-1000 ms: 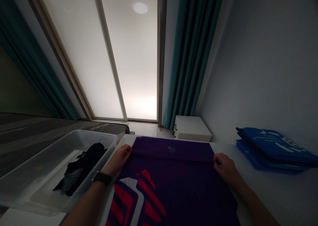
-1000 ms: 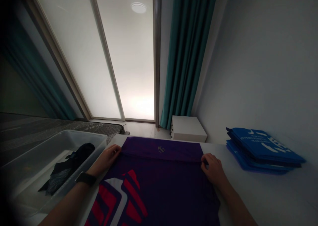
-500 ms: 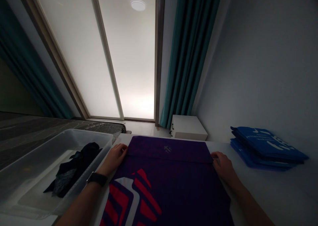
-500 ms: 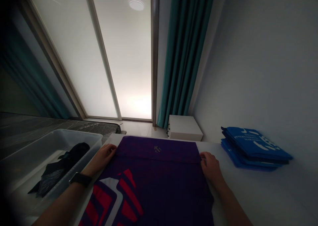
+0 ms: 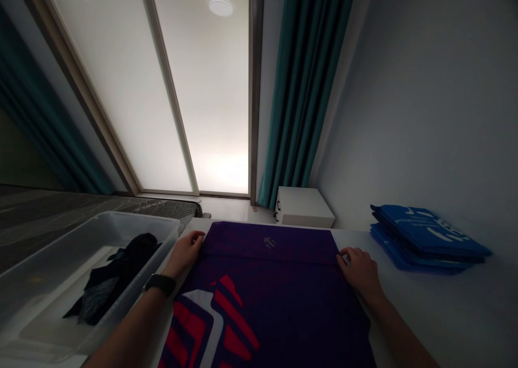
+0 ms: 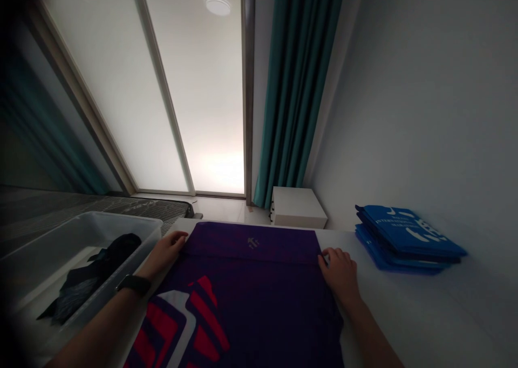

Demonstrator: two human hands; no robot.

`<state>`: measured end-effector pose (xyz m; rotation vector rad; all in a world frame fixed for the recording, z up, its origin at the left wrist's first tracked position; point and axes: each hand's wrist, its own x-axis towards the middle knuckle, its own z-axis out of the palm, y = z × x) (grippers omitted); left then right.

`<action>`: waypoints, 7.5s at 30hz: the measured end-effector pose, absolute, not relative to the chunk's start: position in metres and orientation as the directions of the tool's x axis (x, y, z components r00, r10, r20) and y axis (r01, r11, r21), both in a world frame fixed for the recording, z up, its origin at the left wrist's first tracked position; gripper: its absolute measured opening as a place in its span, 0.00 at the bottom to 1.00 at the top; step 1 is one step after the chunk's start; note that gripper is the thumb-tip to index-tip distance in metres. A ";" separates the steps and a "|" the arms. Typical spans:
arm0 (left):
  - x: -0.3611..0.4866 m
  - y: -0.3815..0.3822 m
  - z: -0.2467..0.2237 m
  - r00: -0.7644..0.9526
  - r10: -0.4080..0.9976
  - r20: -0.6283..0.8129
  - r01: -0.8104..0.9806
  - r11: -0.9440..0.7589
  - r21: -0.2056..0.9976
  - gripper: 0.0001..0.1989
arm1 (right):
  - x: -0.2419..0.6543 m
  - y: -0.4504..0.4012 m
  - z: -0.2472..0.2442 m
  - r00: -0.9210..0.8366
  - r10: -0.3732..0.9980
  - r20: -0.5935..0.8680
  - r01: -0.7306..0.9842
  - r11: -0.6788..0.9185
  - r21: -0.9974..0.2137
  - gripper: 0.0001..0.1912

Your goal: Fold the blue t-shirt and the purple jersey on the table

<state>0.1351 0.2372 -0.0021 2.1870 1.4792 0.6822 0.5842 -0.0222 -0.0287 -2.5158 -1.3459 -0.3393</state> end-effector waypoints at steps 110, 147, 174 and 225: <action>0.141 0.209 0.005 0.352 0.916 0.194 0.868 -0.397 0.297 0.14 | 0.582 -0.024 -0.022 0.511 0.834 0.209 0.856 -0.516 -0.035 0.10; 0.135 0.220 -0.010 0.305 0.912 0.273 0.701 -0.409 0.585 0.15 | 0.584 -0.023 -0.021 0.600 0.783 0.167 0.731 -0.450 -0.513 0.14; 0.135 0.219 -0.007 0.348 0.883 0.315 0.730 -0.466 0.500 0.15 | 0.572 -0.018 -0.027 0.245 0.898 0.366 0.969 -0.215 -0.121 0.23; 0.197 0.280 0.006 0.070 0.992 0.103 0.906 -0.107 0.410 0.18 | 0.571 -0.017 -0.054 0.276 0.961 0.023 0.955 -0.272 -0.116 0.37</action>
